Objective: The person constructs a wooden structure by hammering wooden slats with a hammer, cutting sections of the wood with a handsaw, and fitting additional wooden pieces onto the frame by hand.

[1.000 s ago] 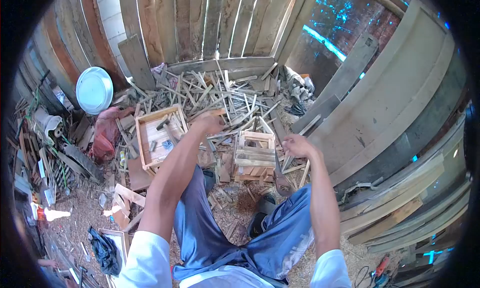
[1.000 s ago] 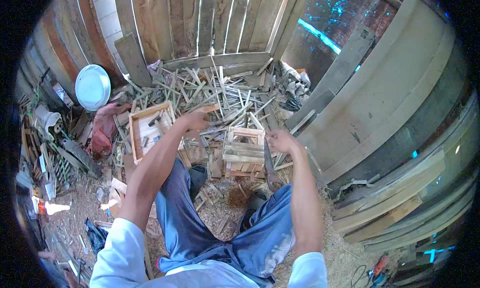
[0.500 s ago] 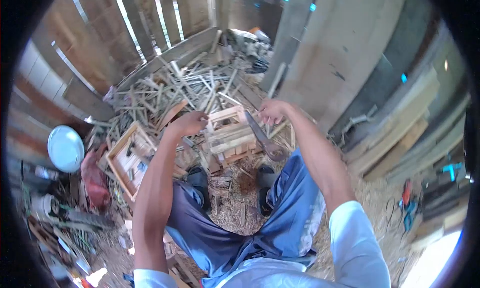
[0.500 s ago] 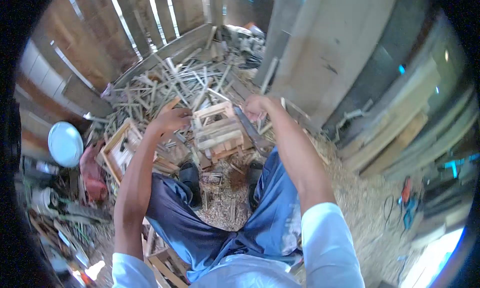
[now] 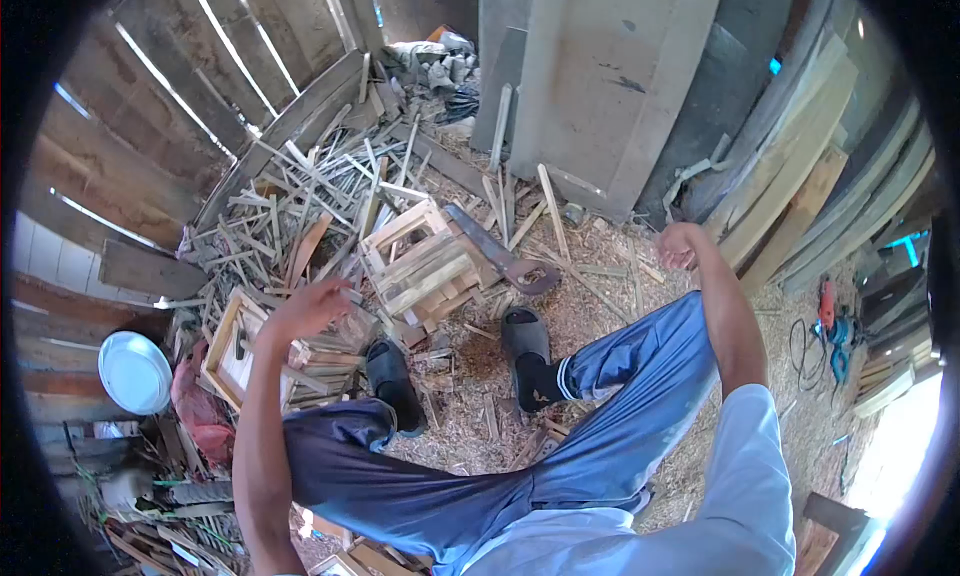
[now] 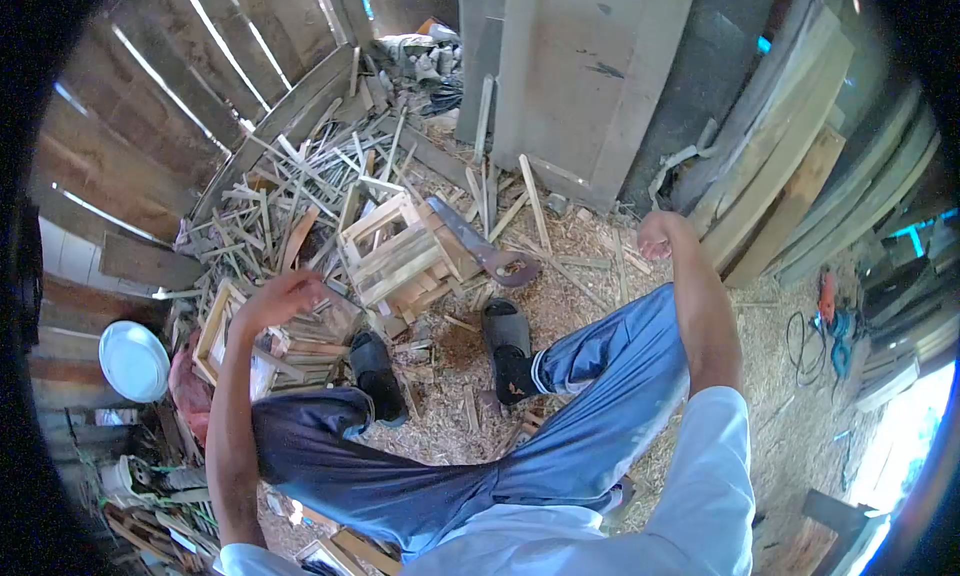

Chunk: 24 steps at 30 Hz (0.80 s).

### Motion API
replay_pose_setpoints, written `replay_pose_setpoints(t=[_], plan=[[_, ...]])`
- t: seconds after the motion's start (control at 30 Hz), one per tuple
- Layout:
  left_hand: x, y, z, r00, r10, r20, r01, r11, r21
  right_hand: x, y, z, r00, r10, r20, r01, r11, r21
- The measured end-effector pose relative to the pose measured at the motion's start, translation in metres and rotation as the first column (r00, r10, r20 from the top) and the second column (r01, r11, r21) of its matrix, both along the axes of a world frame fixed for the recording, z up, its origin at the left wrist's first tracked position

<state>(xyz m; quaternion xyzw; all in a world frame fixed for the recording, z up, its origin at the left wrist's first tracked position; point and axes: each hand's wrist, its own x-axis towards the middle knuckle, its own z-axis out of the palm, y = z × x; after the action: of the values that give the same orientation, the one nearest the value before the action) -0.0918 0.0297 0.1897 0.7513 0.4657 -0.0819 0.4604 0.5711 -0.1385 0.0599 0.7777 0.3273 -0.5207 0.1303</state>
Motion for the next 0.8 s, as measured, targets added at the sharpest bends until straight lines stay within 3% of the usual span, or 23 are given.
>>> replay_pose_setpoints(t=[0.07,0.13,0.17,0.23,0.3,0.37,0.43,0.5,0.53,0.6,0.67,0.7,0.77,0.8], plan=[[-0.012,-0.011,-0.003,0.999,-0.042,0.007,0.042,0.999,-0.005,0.008,-0.009,0.003,0.99,-0.077,-0.119,0.086,0.994,0.073],[-0.035,-0.01,-0.039,0.981,0.171,0.09,-0.154,0.974,-0.169,0.007,-0.003,0.011,0.941,-0.155,-0.301,0.219,0.957,0.191],[-0.026,-0.01,-0.046,0.983,0.164,0.081,-0.149,0.975,-0.165,0.004,0.009,0.014,0.937,-0.161,-0.31,0.227,0.955,0.191],[-0.003,-0.023,-0.06,0.996,-0.087,0.009,0.085,0.985,0.153,-0.009,0.039,0.015,0.985,0.039,-0.17,0.015,0.952,0.306],[0.055,-0.026,-0.069,0.991,-0.118,0.057,0.115,0.992,0.05,-0.036,0.077,0.03,0.977,0.165,-0.137,-0.125,0.957,0.261],[0.138,-0.031,-0.043,0.988,-0.139,0.068,0.144,0.988,-0.061,-0.061,0.111,0.03,0.978,0.126,-0.167,-0.058,0.932,0.359],[0.197,-0.017,-0.072,0.946,-0.31,0.094,0.293,0.944,0.154,-0.067,0.158,0.003,0.968,0.252,0.004,-0.235,0.896,0.377],[0.239,-0.003,-0.124,0.874,-0.431,0.223,0.319,0.857,0.405,-0.092,0.178,-0.019,0.923,0.167,0.347,-0.369,0.639,0.675],[0.259,0.003,-0.144,0.895,-0.413,0.169,0.322,0.859,0.398,-0.103,0.185,-0.033,0.926,0.17,0.336,-0.364,0.638,0.679],[0.287,0.015,-0.187,0.92,-0.377,0.107,0.314,0.872,0.376,-0.127,0.19,-0.068,0.982,0.059,0.182,-0.183,0.57,0.801],[0.307,0.021,-0.231,0.916,-0.36,-0.179,0.394,0.892,0.221,-0.145,0.188,-0.142,0.995,0.073,0.063,-0.095,0.627,0.773],[0.309,0.019,-0.249,0.926,-0.338,-0.167,0.369,0.905,0.212,-0.152,0.181,-0.172,0.988,0.131,0.075,-0.142,0.623,0.77],[0.305,0.01,-0.279,0.837,-0.342,-0.426,0.529,0.703,0.475,-0.166,0.168,-0.2,0.971,0.221,0.089,-0.21,0.618,0.758],[0.306,0.007,-0.289,0.847,-0.325,-0.42,0.509,0.724,0.465,-0.173,0.162,-0.208,0.98,0.168,0.103,-0.187,0.629,0.755]])
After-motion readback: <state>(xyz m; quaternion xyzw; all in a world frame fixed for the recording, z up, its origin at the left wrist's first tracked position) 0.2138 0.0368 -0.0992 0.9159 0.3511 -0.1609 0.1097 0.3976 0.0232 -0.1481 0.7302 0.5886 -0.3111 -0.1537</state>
